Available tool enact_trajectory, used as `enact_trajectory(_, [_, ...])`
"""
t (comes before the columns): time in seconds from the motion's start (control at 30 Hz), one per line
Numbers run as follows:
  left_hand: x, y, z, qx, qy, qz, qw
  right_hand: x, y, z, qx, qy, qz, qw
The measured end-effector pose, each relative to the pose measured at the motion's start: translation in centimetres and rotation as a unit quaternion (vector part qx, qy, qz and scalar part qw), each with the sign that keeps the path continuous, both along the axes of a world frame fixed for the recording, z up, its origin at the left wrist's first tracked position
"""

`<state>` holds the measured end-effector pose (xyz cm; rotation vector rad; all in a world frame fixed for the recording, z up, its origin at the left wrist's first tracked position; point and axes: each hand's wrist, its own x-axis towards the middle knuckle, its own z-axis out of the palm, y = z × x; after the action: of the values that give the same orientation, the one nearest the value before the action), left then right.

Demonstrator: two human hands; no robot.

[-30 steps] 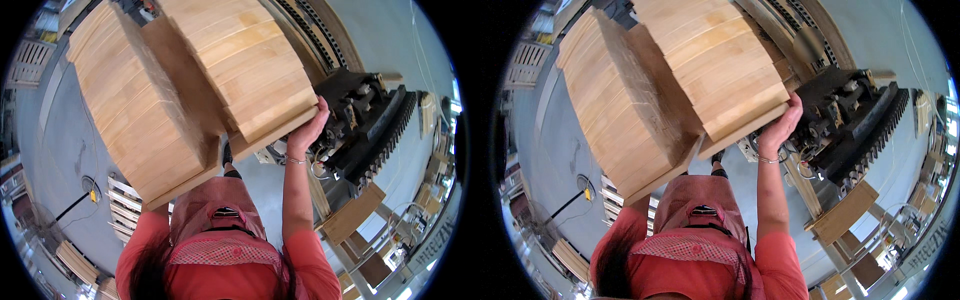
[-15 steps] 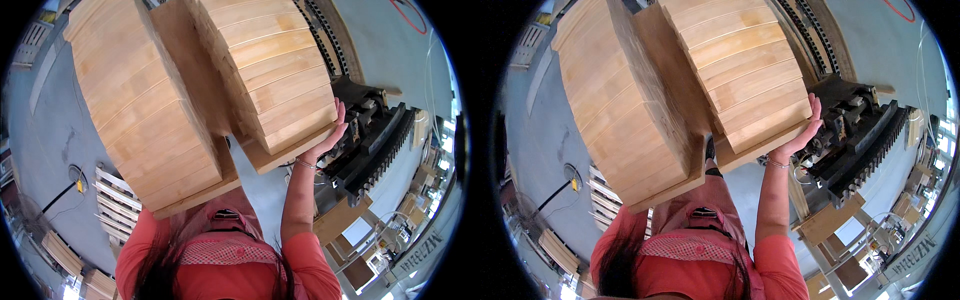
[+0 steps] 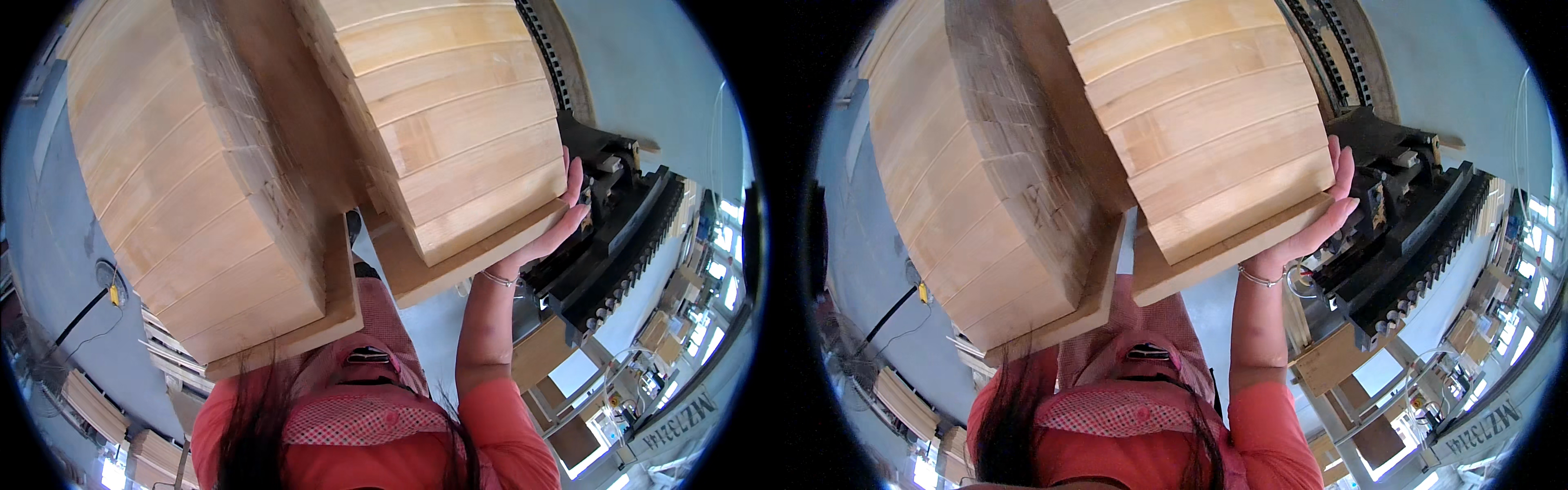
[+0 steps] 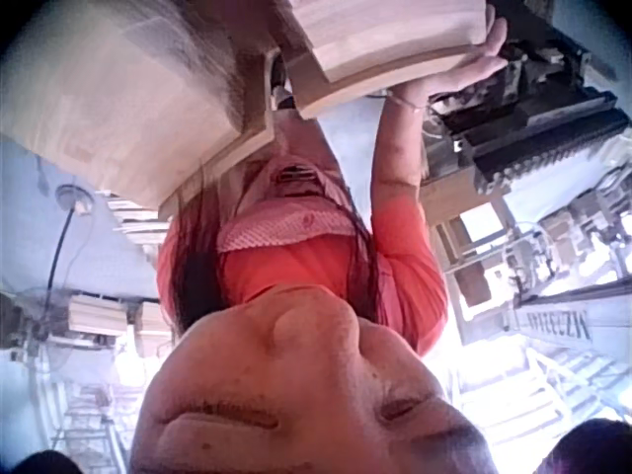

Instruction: The person repeatedly picks up small wooden blocks from a stack and feeds them into a woodworking machine. After the machine processes each block, the person removes it and places it onto a growing pile of finished pieces. The task involves continuous handling of raw and processed wood blocks.

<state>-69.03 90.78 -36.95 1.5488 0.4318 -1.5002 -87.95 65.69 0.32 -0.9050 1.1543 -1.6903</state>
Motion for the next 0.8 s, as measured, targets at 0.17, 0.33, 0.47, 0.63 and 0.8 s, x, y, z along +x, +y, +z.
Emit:
enact_trajectory(0.17, [0.0, -0.2, -0.1, 0.005, -0.012, -0.032, 0.999, 0.1, -0.1, -0.1, 0.004, 0.018, -0.026, 1.000])
enact_trajectory(0.33, [0.8, -0.5, 0.3, 0.004, -0.030, -0.069, 0.997, -0.4, -0.6, -0.7, -0.013, 0.009, -0.036, 0.999])
enact_trajectory(0.47, [1.2, -0.6, 0.7, 0.003, -0.041, -0.088, 0.995, -0.6, -0.6, -0.4, -0.025, 0.097, -0.034, 0.994])
enact_trajectory(0.63, [1.6, -0.7, 0.9, 0.007, -0.046, -0.115, 0.992, 0.6, -0.6, 1.0, -0.011, -0.018, -0.049, 0.999])
enact_trajectory(0.8, [2.0, -0.4, 1.3, 0.008, -0.048, -0.121, 0.991, 0.3, -0.9, -0.3, -0.049, -0.001, -0.054, 0.997])
